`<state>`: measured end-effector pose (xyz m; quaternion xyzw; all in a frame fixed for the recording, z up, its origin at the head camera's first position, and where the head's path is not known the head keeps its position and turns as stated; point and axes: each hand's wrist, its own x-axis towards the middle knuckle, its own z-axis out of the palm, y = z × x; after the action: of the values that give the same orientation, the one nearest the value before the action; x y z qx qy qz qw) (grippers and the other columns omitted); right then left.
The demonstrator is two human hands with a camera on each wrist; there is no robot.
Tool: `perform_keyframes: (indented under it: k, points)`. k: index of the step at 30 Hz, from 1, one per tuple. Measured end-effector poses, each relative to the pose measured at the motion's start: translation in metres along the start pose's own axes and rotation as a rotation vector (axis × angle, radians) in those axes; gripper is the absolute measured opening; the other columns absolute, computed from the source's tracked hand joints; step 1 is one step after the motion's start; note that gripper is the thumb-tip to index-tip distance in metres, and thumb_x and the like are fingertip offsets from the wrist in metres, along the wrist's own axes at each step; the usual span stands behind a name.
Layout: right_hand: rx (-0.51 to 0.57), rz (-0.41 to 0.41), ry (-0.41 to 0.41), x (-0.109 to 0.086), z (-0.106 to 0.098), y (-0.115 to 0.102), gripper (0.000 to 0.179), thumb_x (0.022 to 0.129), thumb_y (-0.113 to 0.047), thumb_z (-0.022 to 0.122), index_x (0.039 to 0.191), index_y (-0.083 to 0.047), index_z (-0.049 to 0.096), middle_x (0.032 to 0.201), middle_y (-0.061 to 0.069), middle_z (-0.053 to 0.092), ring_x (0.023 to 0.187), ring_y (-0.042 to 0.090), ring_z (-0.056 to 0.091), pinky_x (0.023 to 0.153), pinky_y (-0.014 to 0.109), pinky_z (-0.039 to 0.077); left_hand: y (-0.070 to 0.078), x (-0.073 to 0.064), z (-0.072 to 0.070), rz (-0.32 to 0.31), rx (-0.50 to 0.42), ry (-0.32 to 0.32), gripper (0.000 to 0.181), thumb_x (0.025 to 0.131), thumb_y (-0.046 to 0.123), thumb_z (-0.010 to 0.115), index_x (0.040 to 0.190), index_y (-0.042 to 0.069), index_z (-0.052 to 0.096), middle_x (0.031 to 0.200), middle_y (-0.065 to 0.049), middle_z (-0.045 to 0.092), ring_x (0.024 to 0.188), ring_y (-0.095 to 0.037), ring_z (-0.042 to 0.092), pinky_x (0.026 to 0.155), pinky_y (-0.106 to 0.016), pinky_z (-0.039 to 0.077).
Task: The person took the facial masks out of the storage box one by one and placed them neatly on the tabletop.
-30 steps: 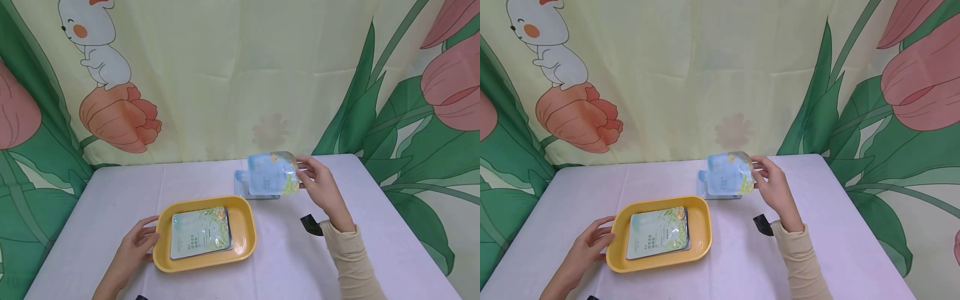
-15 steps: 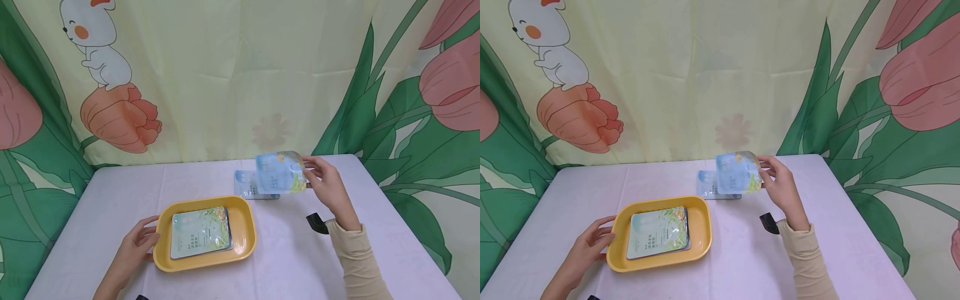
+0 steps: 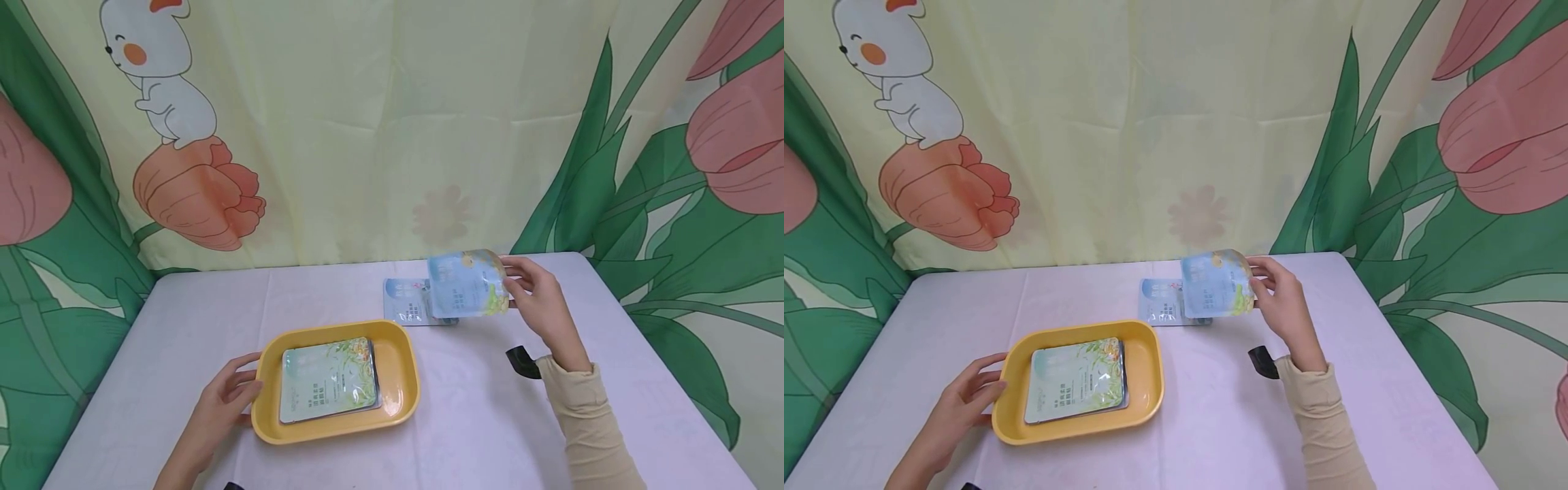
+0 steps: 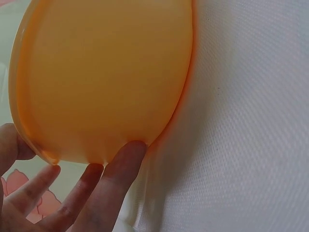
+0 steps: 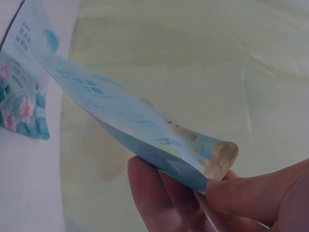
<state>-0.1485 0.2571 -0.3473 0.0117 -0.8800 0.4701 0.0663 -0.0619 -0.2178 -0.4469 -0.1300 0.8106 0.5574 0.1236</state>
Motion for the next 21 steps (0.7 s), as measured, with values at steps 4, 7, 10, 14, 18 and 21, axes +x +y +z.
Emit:
perform_keyframes:
  k: [4,7,10,14,18,21]
  points:
    - [-0.002,0.017,0.000,0.002,-0.001,0.006,0.040,0.101,-0.004,0.052,0.141,-0.003,0.049,0.129,0.025,0.057,0.105,0.036,0.062,0.067,0.020,0.057,0.001,0.000,0.001,-0.006,0.002,0.001,0.057,0.098,0.034,0.063,0.148,0.022,0.039,0.140,-0.022,0.053,0.117,-0.030,0.061,0.072,-0.033,0.061]
    - [-0.004,0.024,0.000,0.004,-0.002,0.011,0.039,0.102,-0.004,0.051,0.141,-0.003,0.050,0.128,0.024,0.057,0.103,0.034,0.062,0.067,0.021,0.058,0.002,0.000,0.001,-0.012,0.008,0.003,0.058,0.098,0.034,0.063,0.148,0.022,0.039,0.140,-0.022,0.053,0.117,-0.030,0.061,0.072,-0.033,0.061]
    - [-0.006,0.027,0.003,0.005,-0.002,0.016,0.038,0.102,-0.004,0.051,0.140,-0.002,0.050,0.127,0.024,0.057,0.100,0.033,0.062,0.066,0.022,0.058,0.001,0.000,0.000,-0.016,0.009,0.003,0.058,0.097,0.035,0.063,0.148,0.023,0.038,0.140,-0.022,0.053,0.118,-0.030,0.061,0.072,-0.033,0.061]
    - [-0.012,0.040,0.010,0.007,-0.002,0.021,0.038,0.102,-0.003,0.050,0.140,-0.001,0.050,0.126,0.025,0.057,0.100,0.033,0.062,0.065,0.022,0.058,0.001,0.000,0.000,-0.017,0.008,0.001,0.058,0.097,0.035,0.063,0.148,0.023,0.038,0.140,-0.021,0.053,0.117,-0.029,0.061,0.072,-0.033,0.061]
    - [-0.018,0.062,0.012,0.010,-0.003,0.025,0.039,0.102,-0.004,0.050,0.140,-0.002,0.050,0.128,0.025,0.057,0.101,0.034,0.062,0.066,0.021,0.058,0.000,0.000,0.000,-0.011,0.005,0.001,0.057,0.098,0.034,0.063,0.148,0.023,0.039,0.140,-0.021,0.053,0.117,-0.029,0.061,0.072,-0.032,0.061]
    - [-0.019,0.069,0.014,0.012,-0.003,0.029,0.039,0.102,-0.004,0.049,0.141,-0.002,0.050,0.128,0.025,0.057,0.101,0.034,0.062,0.066,0.021,0.058,0.000,0.000,-0.001,-0.007,0.002,0.000,0.057,0.098,0.034,0.063,0.148,0.023,0.039,0.140,-0.021,0.053,0.117,-0.029,0.061,0.071,-0.033,0.061]
